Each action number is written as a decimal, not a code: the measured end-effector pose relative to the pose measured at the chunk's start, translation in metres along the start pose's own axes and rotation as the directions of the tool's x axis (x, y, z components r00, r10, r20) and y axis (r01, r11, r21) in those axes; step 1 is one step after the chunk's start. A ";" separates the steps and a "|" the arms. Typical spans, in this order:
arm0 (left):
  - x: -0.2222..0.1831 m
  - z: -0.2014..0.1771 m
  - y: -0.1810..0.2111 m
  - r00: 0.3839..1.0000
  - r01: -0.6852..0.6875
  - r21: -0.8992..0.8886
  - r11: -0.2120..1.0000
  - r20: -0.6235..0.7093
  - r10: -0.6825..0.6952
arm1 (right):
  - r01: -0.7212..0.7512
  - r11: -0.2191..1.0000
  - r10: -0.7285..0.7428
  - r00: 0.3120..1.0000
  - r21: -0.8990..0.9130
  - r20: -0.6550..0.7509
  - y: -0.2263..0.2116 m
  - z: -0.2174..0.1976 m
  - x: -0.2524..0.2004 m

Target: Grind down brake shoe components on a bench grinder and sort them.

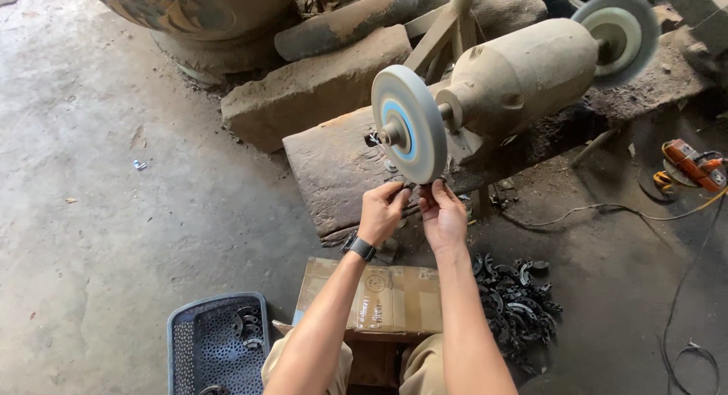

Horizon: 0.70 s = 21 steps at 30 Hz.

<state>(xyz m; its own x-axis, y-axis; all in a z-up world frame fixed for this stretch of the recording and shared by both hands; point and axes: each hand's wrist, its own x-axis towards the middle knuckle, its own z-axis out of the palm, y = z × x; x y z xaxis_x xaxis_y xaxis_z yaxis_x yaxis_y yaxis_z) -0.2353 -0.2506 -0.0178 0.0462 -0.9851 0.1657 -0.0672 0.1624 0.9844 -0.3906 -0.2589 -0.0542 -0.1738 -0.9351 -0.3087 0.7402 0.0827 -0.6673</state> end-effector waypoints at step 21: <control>-0.008 -0.017 -0.005 0.989 -0.007 0.028 1.000 -0.147 0.011 | -0.073 0.996 0.076 0.996 -0.049 0.055 0.023 0.018 -0.002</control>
<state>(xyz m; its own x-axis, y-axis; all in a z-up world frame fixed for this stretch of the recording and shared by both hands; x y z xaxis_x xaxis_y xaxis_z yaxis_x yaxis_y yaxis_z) -0.2183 -0.2423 -0.0234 0.1916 -0.9643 0.1830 -0.0953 0.1673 0.9813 -0.3615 -0.2612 -0.0566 -0.0811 -0.9439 -0.3202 0.7182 0.1674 -0.6754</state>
